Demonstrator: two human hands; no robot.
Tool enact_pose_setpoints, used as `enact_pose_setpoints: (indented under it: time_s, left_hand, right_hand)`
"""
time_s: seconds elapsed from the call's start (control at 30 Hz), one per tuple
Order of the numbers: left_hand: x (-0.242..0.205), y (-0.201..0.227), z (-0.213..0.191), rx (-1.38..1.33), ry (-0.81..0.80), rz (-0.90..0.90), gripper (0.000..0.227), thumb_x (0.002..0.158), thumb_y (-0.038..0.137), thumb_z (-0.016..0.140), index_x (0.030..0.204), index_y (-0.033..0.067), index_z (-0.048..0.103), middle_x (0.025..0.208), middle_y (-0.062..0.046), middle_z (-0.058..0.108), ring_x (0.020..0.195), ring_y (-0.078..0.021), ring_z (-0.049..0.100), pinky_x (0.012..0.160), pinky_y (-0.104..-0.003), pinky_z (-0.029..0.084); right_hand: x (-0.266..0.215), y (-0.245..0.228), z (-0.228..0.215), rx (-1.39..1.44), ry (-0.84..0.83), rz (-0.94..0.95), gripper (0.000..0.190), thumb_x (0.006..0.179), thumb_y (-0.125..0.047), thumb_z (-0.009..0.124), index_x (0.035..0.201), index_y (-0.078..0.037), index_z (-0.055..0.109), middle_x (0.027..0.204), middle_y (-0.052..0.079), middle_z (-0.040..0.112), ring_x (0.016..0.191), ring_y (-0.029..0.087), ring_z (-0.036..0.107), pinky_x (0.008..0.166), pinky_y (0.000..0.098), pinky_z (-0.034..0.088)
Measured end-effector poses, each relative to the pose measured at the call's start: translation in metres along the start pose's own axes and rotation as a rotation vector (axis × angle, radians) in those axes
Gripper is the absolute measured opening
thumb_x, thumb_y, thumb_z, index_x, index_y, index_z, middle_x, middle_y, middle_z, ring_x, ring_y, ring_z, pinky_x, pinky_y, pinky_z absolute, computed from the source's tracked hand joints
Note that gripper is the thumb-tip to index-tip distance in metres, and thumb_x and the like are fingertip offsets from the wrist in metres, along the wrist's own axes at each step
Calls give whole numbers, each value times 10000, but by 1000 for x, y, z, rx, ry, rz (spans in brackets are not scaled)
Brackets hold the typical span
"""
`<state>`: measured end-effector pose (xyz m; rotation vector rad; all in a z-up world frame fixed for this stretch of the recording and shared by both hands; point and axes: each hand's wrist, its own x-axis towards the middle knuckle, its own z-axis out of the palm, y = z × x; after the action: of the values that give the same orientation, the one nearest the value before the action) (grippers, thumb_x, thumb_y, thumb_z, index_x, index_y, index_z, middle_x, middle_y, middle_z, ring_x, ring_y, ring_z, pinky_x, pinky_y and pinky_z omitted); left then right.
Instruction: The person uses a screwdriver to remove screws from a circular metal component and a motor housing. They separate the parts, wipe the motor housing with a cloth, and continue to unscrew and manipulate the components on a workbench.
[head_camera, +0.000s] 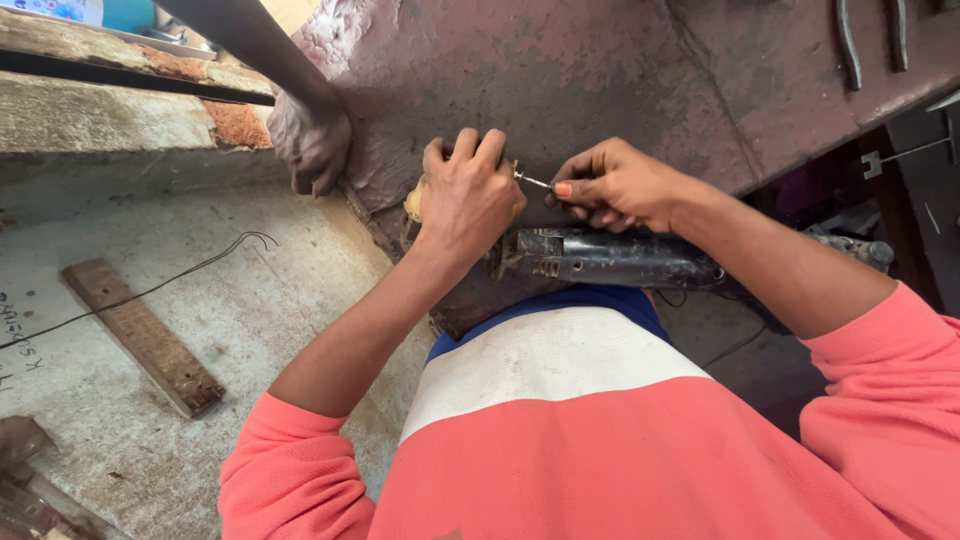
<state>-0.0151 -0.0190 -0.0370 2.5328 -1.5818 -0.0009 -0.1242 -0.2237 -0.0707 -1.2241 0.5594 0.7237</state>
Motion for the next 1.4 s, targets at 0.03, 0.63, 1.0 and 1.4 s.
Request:
enact_pose_setpoints:
  time_s: [0.03, 0.63, 1.0, 1.4]
  left_hand:
    - [1, -1, -1, -4, -3, -3, 131, 740, 183, 757, 751, 52, 762, 936, -56, 579, 966, -247, 577, 913, -566, 480]
    - [4, -3, -5, -60, -15, 0, 123, 755, 168, 761, 695, 66, 728, 949, -44, 569, 993, -214, 590, 946, -578, 481]
    - [3, -3, -6, -55, -9, 2, 130, 788, 179, 766, 713, 80, 728, 972, -37, 566, 1009, -216, 578, 926, -540, 469]
    - [2, -4, -5, -82, -50, -15, 117, 773, 176, 767, 728, 71, 740, 978, -46, 568, 1014, -224, 582, 938, -536, 471]
  right_hand:
    - [2, -1, -1, -37, 11, -15, 273, 994, -225, 736, 1084, 31, 757, 731, 81, 645, 551, 169, 489, 450, 354, 338]
    - [10, -23, 2, -201, -7, -22, 296, 958, -245, 724, 1043, 35, 772, 691, 71, 643, 505, 136, 499, 435, 335, 372]
    - [1, 2, 22, -998, 371, -959, 225, 813, 29, 692, 1033, 58, 725, 815, 155, 684, 668, 306, 679, 599, 390, 550]
    - [2, -12, 24, -630, 266, -470, 164, 939, -121, 681, 1051, -5, 715, 729, 69, 704, 595, 184, 623, 562, 354, 516]
